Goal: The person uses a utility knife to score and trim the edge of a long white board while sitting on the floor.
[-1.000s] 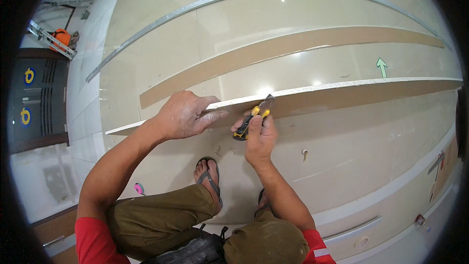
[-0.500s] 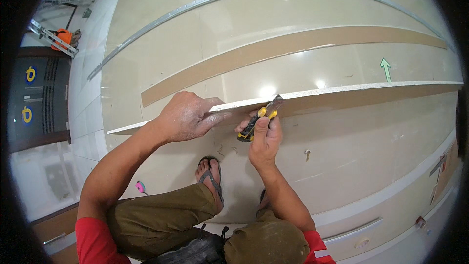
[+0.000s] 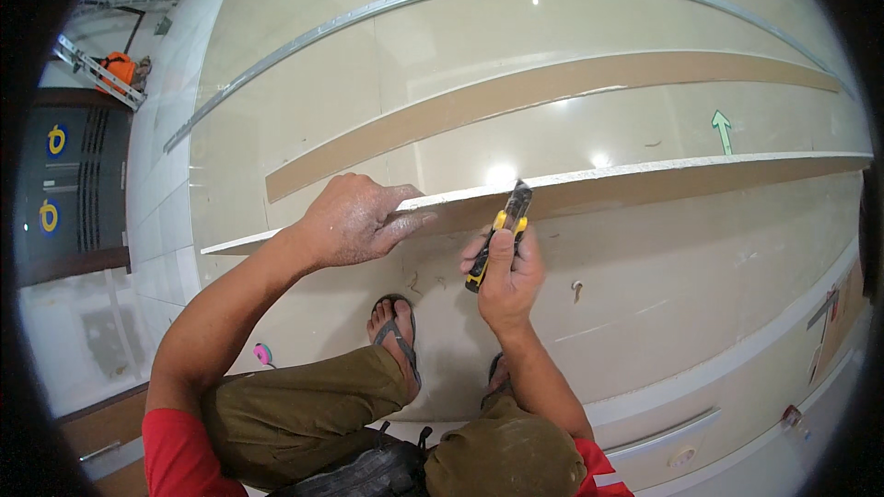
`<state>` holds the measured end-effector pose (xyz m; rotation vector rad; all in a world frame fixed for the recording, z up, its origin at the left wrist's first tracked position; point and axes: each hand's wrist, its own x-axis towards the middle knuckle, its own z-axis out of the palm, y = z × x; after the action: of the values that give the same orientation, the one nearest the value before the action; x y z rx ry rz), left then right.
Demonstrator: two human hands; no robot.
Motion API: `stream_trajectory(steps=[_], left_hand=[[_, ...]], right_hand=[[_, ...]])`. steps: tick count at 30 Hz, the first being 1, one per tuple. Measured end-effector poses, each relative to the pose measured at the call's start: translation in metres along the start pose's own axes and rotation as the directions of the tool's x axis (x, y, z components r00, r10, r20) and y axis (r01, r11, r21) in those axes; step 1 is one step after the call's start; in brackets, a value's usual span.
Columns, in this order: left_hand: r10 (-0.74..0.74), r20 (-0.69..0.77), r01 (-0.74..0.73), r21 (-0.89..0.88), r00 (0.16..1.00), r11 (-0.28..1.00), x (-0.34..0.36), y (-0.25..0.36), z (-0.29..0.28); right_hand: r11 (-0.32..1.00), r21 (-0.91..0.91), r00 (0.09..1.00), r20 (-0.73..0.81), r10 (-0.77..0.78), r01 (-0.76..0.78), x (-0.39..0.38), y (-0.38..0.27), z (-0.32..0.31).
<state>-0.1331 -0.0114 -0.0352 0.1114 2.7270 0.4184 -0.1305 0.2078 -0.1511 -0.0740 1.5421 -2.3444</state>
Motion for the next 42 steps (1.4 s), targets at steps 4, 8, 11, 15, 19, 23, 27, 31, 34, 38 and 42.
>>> stream_trajectory(steps=[4, 8, 11, 15, 19, 23, 27, 31, 34, 38, 42], left_hand=[[-0.007, 0.003, 0.007, -0.010, 1.000, 1.000, 0.001, -0.001, 0.000], [-0.009, -0.003, 0.009, -0.002, 1.000, 1.000, 0.001, 0.002, -0.001], [0.003, -0.015, -0.004, -0.028, 1.000, 1.000, 0.001, 0.001, 0.003], [0.001, -0.006, -0.001, -0.013, 1.000, 1.000, 0.000, 0.000, 0.001], [-0.008, 0.002, 0.008, 0.000, 1.000, 1.000, 0.002, 0.001, 0.000], [0.020, -0.034, -0.020, -0.016, 0.999, 1.000, 0.001, 0.000, -0.001], [0.000, 0.002, 0.000, 0.000, 1.000, 1.000, 0.000, 0.000, 0.001], [0.000, 0.008, 0.000, 0.009, 1.000, 1.000, -0.004, -0.004, 0.003], [-0.002, 0.006, 0.002, 0.013, 1.000, 1.000, -0.002, 0.000, 0.003], [0.005, 0.009, -0.005, 0.022, 1.000, 1.000, -0.004, 0.007, 0.002], [-0.019, 0.013, 0.019, -0.002, 1.000, 1.000, -0.007, 0.012, -0.004]], right_hand=[[1.000, 0.003, 1.000, 0.014, 0.011, -0.011, -0.001, 0.004, -0.001], [0.997, -0.007, 0.996, 0.044, 0.082, -0.082, -0.003, -0.001, -0.003], [0.999, 0.028, 0.999, 0.040, 0.022, -0.023, -0.003, 0.003, -0.004], [0.999, -0.006, 0.997, 0.066, 0.037, -0.036, -0.003, 0.004, -0.006], [0.999, -0.002, 0.996, 0.069, 0.053, -0.053, -0.004, 0.007, -0.007], [0.999, 0.033, 0.991, 0.132, 0.019, -0.024, -0.016, 0.016, -0.010], [0.888, -0.227, 0.914, 0.030, -0.404, 0.400, 0.008, -0.010, -0.017], [0.433, -0.608, 0.707, 0.327, -0.627, 0.665, 0.044, -0.054, -0.027], [0.297, -0.659, 0.676, 0.443, -0.589, 0.691, 0.049, -0.066, -0.030], [0.106, -0.627, 0.564, 0.596, -0.572, 0.772, 0.055, -0.078, -0.033], [0.177, -0.573, 0.553, 0.590, -0.589, 0.800, 0.059, -0.092, -0.029]])
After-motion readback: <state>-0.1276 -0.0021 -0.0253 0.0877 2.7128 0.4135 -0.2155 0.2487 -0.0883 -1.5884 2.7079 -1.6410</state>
